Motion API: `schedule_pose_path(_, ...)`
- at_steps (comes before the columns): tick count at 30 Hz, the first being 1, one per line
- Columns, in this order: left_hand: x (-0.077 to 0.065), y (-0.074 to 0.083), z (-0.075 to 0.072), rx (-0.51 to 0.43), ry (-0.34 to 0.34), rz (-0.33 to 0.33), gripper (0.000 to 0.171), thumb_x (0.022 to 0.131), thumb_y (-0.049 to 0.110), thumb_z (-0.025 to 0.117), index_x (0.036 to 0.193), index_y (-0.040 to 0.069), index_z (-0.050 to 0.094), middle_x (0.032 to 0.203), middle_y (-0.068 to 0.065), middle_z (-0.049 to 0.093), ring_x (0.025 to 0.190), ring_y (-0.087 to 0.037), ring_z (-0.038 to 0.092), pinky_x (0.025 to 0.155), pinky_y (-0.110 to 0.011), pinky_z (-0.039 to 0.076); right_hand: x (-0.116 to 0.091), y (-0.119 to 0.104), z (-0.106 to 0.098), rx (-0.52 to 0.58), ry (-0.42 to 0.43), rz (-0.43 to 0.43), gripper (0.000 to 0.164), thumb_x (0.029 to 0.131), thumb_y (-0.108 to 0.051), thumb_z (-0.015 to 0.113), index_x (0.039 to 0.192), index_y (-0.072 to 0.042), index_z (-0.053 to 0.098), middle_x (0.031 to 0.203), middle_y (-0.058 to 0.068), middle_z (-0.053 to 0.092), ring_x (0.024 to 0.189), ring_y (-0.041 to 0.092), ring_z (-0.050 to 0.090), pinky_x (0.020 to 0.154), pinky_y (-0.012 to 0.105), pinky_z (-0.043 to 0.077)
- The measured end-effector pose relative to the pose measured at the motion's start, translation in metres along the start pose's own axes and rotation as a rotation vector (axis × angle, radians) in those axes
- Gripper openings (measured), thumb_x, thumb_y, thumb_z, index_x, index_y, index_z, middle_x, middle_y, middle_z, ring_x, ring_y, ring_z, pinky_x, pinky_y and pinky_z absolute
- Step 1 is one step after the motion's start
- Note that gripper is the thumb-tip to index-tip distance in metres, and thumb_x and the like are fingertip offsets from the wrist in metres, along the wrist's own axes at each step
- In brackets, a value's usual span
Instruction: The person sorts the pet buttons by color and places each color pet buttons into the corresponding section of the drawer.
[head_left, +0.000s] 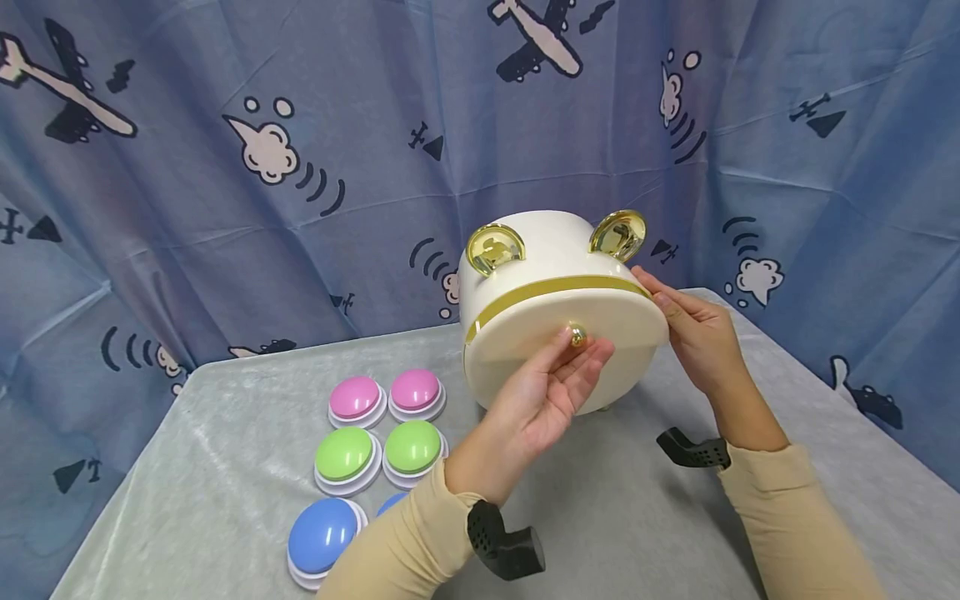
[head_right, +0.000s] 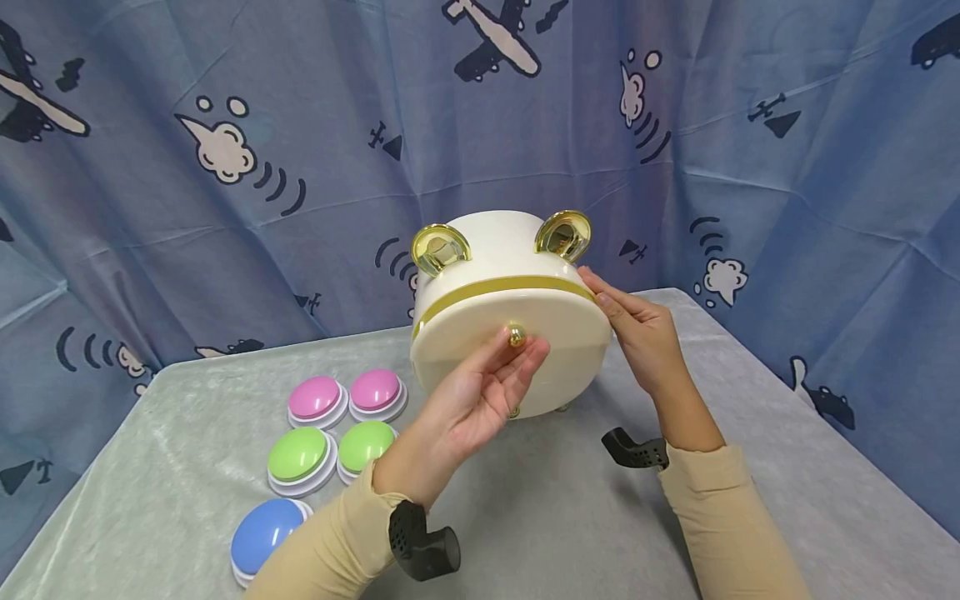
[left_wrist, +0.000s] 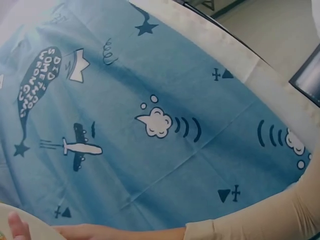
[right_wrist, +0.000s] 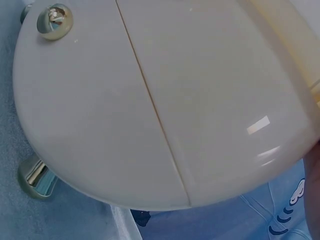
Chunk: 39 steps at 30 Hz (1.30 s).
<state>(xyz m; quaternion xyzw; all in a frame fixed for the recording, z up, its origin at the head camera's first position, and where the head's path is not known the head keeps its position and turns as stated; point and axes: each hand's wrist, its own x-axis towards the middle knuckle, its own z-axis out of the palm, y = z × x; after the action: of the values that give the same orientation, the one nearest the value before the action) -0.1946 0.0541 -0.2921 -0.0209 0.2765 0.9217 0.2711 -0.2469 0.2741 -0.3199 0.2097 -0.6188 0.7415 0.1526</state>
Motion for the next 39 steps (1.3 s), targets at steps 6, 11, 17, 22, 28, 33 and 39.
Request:
schedule_pose_path(6,-0.009,-0.004,-0.001,0.011,-0.011,-0.01,0.023,0.104,0.023,0.053,0.093,0.005,0.063,0.091,-0.007,0.073,0.082,-0.011,0.073,0.075,-0.014,0.058,0.0,0.0,0.0,-0.011,0.017,0.007,0.032,0.1,-0.012,0.058,0.13,-0.006,0.063,0.125,-0.015,0.069,0.119,-0.004,0.061,0.096,0.01,0.049)
schedule_pose_path(11,-0.016,-0.007,-0.002,0.023,-0.002,-0.022,0.023,0.103,0.023,0.054,0.093,0.005,0.064,0.092,-0.007,0.074,0.082,-0.01,0.073,0.075,-0.015,0.058,0.0,0.0,0.001,-0.015,0.031,0.017,0.031,0.099,-0.011,0.059,0.129,-0.008,0.064,0.123,-0.016,0.069,0.118,-0.004,0.062,0.094,0.01,0.051)
schedule_pose_path(17,-0.023,-0.011,-0.002,0.042,-0.014,-0.021,0.023,0.104,0.022,0.052,0.091,0.007,0.064,0.092,-0.006,0.073,0.083,-0.009,0.073,0.075,-0.014,0.058,-0.001,0.001,0.001,-0.021,0.049,0.033,0.031,0.098,-0.012,0.06,0.128,-0.009,0.065,0.122,-0.017,0.07,0.116,-0.005,0.062,0.091,0.01,0.051)
schedule_pose_path(22,-0.03,-0.014,-0.002,0.05,-0.021,-0.026,0.024,0.105,0.021,0.051,0.09,0.008,0.065,0.091,-0.005,0.073,0.083,-0.009,0.073,0.074,-0.013,0.058,-0.001,0.001,0.0,-0.027,0.058,0.054,0.031,0.099,-0.012,0.06,0.129,-0.011,0.066,0.122,-0.018,0.069,0.115,-0.006,0.062,0.09,0.01,0.052)
schedule_pose_path(28,-0.037,-0.016,-0.001,0.062,-0.016,-0.041,0.022,0.103,0.024,0.056,0.092,0.007,0.066,0.093,-0.005,0.074,0.084,-0.008,0.073,0.075,-0.012,0.057,0.0,-0.001,0.0,-0.014,0.061,0.054,0.03,0.098,-0.012,0.06,0.127,-0.012,0.066,0.121,-0.017,0.07,0.114,-0.005,0.064,0.089,0.011,0.052)
schedule_pose_path(33,-0.041,-0.018,0.0,0.076,0.0,-0.039,0.02,0.102,0.024,0.057,0.095,0.007,0.065,0.097,-0.006,0.073,0.086,-0.008,0.073,0.076,-0.013,0.057,0.001,-0.001,0.001,-0.012,0.062,0.035,0.029,0.098,-0.01,0.06,0.127,-0.01,0.066,0.121,-0.016,0.07,0.114,-0.004,0.064,0.09,0.011,0.052)
schedule_pose_path(39,-0.047,-0.021,0.001,0.087,-0.011,-0.04,0.02,0.103,0.022,0.055,0.093,0.008,0.065,0.098,-0.005,0.072,0.088,-0.009,0.072,0.076,-0.012,0.057,0.001,-0.001,0.001,-0.015,0.072,0.047,0.029,0.098,-0.01,0.06,0.127,-0.01,0.067,0.121,-0.016,0.07,0.114,-0.004,0.064,0.09,0.011,0.052)
